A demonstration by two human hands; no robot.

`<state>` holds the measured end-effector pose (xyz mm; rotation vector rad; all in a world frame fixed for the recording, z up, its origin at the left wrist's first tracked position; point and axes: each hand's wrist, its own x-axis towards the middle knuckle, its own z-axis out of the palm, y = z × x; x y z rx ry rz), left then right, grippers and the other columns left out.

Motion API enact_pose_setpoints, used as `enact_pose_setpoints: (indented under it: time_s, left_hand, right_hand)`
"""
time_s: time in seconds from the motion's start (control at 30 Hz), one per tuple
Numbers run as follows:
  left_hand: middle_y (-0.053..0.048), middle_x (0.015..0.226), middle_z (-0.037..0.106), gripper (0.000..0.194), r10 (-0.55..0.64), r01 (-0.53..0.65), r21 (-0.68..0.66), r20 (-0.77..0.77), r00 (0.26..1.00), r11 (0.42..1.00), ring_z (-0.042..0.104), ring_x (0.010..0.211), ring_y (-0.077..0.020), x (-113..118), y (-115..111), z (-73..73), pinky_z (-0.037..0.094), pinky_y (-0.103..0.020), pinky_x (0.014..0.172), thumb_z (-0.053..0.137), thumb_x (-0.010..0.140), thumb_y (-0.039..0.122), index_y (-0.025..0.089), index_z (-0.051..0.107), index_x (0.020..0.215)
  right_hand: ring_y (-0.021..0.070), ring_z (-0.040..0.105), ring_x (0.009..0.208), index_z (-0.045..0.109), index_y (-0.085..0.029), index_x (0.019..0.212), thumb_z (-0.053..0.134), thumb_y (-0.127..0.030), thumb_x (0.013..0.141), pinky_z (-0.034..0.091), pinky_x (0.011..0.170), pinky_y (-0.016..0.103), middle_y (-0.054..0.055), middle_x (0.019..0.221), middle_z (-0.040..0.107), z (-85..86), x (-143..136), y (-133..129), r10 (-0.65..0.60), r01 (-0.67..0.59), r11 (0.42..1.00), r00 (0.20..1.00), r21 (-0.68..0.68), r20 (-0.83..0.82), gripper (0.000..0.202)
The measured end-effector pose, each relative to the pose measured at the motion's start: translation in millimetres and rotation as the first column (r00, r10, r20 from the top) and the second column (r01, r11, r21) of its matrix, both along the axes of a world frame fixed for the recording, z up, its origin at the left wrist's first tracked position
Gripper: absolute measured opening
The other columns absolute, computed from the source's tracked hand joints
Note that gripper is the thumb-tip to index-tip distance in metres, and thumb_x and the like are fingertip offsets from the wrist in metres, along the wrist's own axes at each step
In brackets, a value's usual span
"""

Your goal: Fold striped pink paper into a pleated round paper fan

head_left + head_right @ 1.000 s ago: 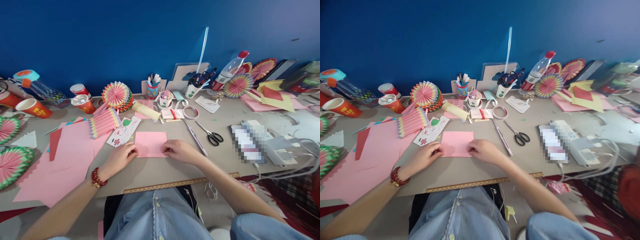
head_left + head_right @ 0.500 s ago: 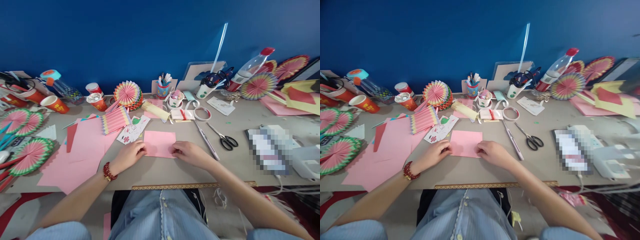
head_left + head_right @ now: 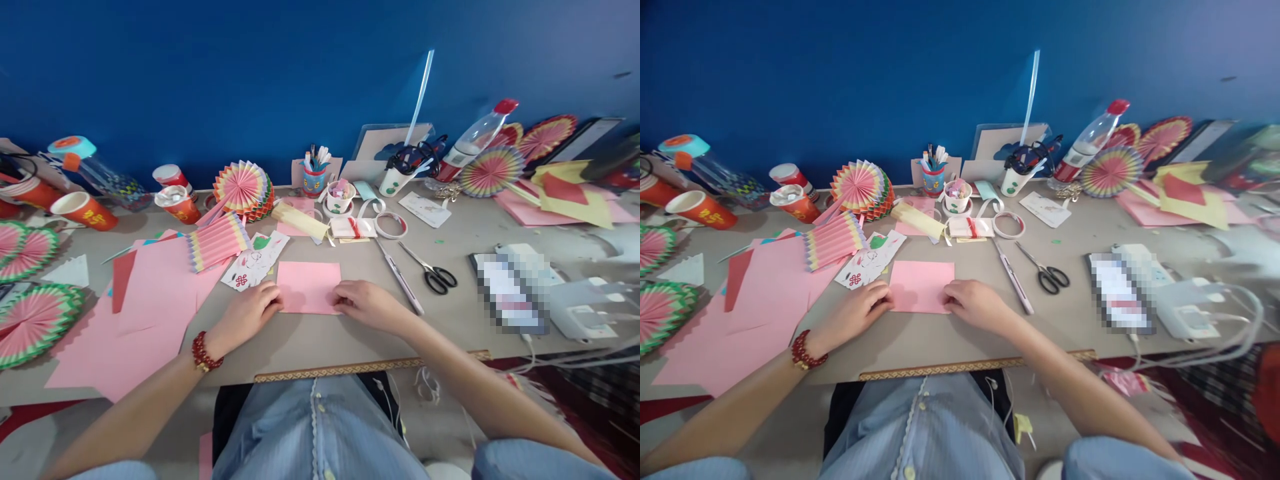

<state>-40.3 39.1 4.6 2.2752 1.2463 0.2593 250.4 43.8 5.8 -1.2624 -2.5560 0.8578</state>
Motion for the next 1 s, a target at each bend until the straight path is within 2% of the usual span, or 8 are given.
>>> enact_pose_setpoints:
  time_s: [0.17,0.3,0.37,0.53,0.63,0.77,0.9,1.0]
  left_hand:
    - [-0.002,0.092,0.059,0.019,-0.015,0.016,0.044,-0.013,1.000,0.999,0.058,0.083,-0.0191,-0.4,-2.7,-2.2,0.044,-0.032,0.076,0.044,0.100,0.028,0.020,0.056,0.088]
    - [-0.003,0.095,0.057,0.011,0.018,-0.020,0.077,0.025,1.000,0.997,0.057,0.083,-0.0196,-3.5,-6.3,-10.2,0.046,-0.033,0.076,0.045,0.100,0.027,0.020,0.052,0.096]
    - [-0.004,0.097,0.056,0.008,0.034,-0.041,0.084,0.079,0.996,0.996,0.057,0.084,-0.0192,-6.3,-8.4,-15.4,0.047,-0.033,0.078,0.045,0.099,0.024,0.020,0.050,0.104]
    - [-0.008,0.108,0.056,0.022,0.028,-0.048,0.146,0.139,0.990,0.988,0.058,0.089,-0.0189,-11.8,-13.1,-22.5,0.051,-0.035,0.083,0.044,0.098,0.018,0.020,0.044,0.120]
    - [-0.011,0.119,0.054,0.028,-0.035,0.012,0.249,0.086,0.996,0.968,0.057,0.104,-0.0220,-12.3,-14.6,-23.3,0.050,-0.036,0.088,0.042,0.099,0.017,0.022,0.043,0.127]
    - [-0.009,0.122,0.053,0.036,-0.110,0.123,0.331,-0.058,0.992,0.936,0.057,0.096,-0.0188,-12.9,-13.3,-22.8,0.049,-0.034,0.087,0.036,0.100,0.014,0.026,0.047,0.133]
    - [-0.005,0.131,0.053,0.043,-0.265,0.328,0.336,-0.221,0.939,0.883,0.053,0.101,-0.0216,-13.4,-8.9,-19.2,0.046,-0.038,0.091,0.042,0.100,0.018,0.037,0.049,0.138]
    - [-0.004,0.134,0.055,0.047,-0.321,0.394,0.309,-0.263,0.910,0.865,0.053,0.103,-0.0224,-12.6,-6.7,-14.1,0.044,-0.039,0.093,0.047,0.099,0.019,0.038,0.046,0.141]
  right_hand:
    - [0.0176,0.063,0.082,0.064,-0.019,0.091,0.054,-0.011,0.089,0.043,0.076,0.028,0.003,0.092,0.069,-1.1,0.5,-4.2,0.006,-0.010,0.998,0.998,0.066,0.060,0.013]
    - [0.0189,0.064,0.091,0.063,-0.020,0.106,0.053,-0.018,0.095,0.044,0.083,0.032,0.007,0.106,0.068,-8.2,5.0,-10.4,-0.009,-0.002,0.983,0.998,0.186,0.059,0.015]
    - [0.0189,0.063,0.092,0.063,-0.021,0.111,0.049,-0.018,0.097,0.043,0.083,0.032,0.007,0.109,0.067,-14.1,7.1,-14.0,0.012,-0.028,0.960,0.998,0.277,0.061,0.020]
    - [0.0173,0.059,0.083,0.067,-0.028,0.113,0.043,-0.009,0.097,0.041,0.082,0.032,0.005,0.104,0.067,-29.5,7.9,-19.4,0.029,-0.074,0.854,0.995,0.515,0.096,0.035]
    - [0.0169,0.058,0.084,0.064,-0.032,0.122,0.042,-0.008,0.097,0.041,0.084,0.033,0.005,0.103,0.066,-32.6,7.4,-19.0,0.100,-0.147,0.815,0.988,0.560,0.115,0.040]
    - [0.0168,0.058,0.087,0.063,-0.032,0.126,0.043,-0.009,0.097,0.041,0.084,0.033,0.005,0.105,0.066,-29.2,7.2,-18.2,0.138,-0.191,0.805,0.981,0.561,0.137,0.042]
    - [0.0176,0.058,0.089,0.063,-0.034,0.125,0.046,-0.010,0.097,0.041,0.085,0.034,0.004,0.107,0.067,-26.9,6.6,-19.1,0.136,-0.200,0.808,0.978,0.555,0.156,0.041]
    - [0.0181,0.058,0.088,0.063,-0.033,0.126,0.050,-0.012,0.096,0.041,0.085,0.035,0.005,0.109,0.067,-27.5,6.4,-20.4,0.140,-0.215,0.795,0.975,0.567,0.172,0.039]
